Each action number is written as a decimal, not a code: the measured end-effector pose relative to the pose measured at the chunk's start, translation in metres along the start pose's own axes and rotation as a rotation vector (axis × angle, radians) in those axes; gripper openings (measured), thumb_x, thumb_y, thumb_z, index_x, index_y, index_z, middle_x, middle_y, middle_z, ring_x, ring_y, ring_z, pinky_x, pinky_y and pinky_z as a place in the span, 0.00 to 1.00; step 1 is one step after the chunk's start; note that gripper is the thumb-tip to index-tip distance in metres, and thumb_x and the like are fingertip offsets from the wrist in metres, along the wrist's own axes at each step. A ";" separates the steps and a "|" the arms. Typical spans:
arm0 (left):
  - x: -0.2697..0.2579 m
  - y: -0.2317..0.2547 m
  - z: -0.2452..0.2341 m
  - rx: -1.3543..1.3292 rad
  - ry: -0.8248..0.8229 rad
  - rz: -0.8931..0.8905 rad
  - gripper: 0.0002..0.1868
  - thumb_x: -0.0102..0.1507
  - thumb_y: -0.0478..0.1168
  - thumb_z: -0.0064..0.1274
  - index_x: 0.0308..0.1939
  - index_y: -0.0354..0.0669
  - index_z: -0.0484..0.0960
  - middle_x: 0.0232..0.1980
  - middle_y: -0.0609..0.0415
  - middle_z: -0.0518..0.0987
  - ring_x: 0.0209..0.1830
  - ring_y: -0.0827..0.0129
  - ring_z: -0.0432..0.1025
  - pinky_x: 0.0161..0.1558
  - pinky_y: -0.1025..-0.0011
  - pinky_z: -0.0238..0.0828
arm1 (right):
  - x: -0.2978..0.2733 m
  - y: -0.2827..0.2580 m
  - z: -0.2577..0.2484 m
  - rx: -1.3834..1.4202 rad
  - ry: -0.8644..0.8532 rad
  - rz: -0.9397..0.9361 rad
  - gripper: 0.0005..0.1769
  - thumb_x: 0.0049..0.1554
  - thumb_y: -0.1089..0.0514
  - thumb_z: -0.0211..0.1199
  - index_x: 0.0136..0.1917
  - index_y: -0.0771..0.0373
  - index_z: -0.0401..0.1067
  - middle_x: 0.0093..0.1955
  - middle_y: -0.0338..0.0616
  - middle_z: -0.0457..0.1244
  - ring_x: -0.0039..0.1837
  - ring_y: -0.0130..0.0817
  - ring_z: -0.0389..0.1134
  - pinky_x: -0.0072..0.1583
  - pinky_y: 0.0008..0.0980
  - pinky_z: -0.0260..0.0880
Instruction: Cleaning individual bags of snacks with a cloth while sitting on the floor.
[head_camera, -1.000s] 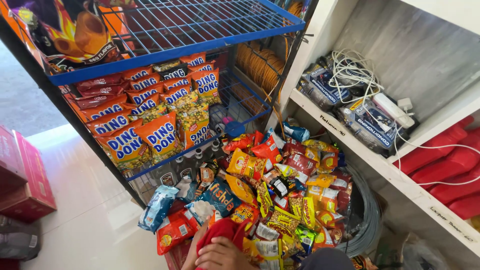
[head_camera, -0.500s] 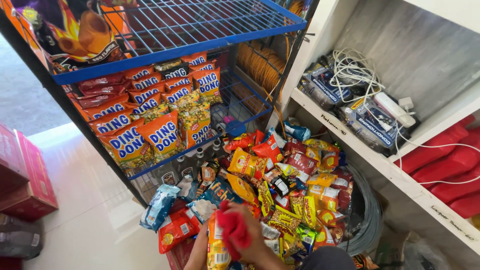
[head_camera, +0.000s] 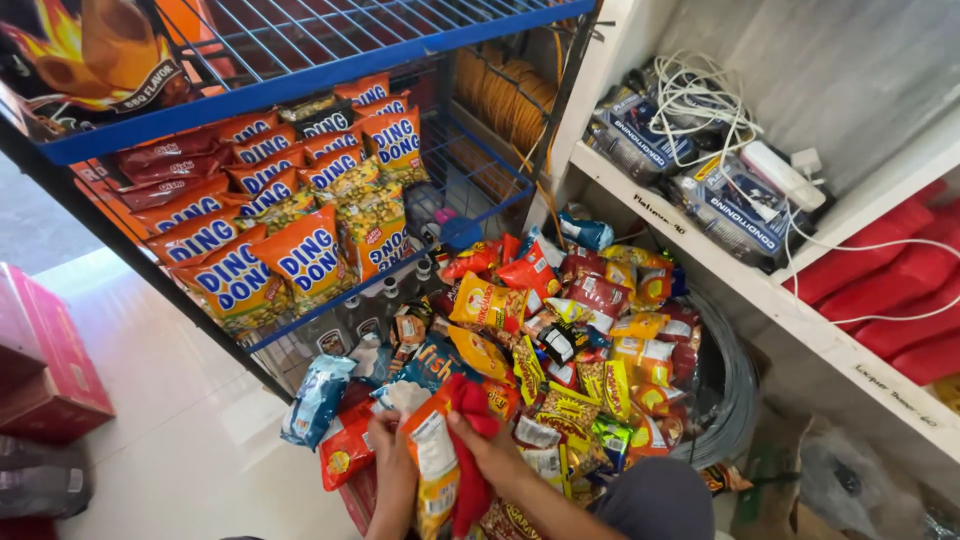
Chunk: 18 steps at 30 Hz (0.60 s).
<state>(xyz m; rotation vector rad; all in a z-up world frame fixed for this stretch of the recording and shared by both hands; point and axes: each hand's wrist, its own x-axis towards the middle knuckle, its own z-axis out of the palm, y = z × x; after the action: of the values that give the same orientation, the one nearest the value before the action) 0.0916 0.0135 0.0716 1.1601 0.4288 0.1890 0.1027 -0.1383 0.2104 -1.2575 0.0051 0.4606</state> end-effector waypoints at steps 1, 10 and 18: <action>-0.008 0.027 0.007 0.300 0.116 0.085 0.21 0.74 0.52 0.47 0.58 0.35 0.71 0.51 0.43 0.76 0.49 0.59 0.73 0.52 0.63 0.73 | 0.005 0.002 -0.004 0.031 0.049 -0.018 0.28 0.58 0.45 0.67 0.63 0.65 0.72 0.57 0.43 0.70 0.57 0.34 0.71 0.61 0.37 0.73; -0.035 0.068 0.038 0.192 -0.135 0.200 0.29 0.64 0.49 0.54 0.63 0.38 0.66 0.57 0.50 0.77 0.54 0.69 0.74 0.53 0.67 0.71 | 0.013 -0.005 -0.008 -0.484 0.428 -0.343 0.20 0.56 0.50 0.70 0.56 0.64 0.74 0.51 0.43 0.72 0.53 0.32 0.72 0.56 0.33 0.73; -0.015 0.067 0.013 0.057 0.127 0.192 0.20 0.71 0.50 0.44 0.50 0.35 0.81 0.43 0.51 0.84 0.39 0.68 0.77 0.40 0.69 0.75 | -0.039 0.004 0.030 -1.140 0.086 -0.954 0.38 0.60 0.52 0.62 0.75 0.75 0.53 0.72 0.72 0.57 0.72 0.65 0.60 0.69 0.53 0.61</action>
<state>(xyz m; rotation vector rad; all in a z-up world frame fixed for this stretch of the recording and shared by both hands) 0.0890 0.0234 0.1409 1.2494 0.4369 0.4211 0.0587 -0.1224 0.2265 -2.1709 -0.8514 -0.5273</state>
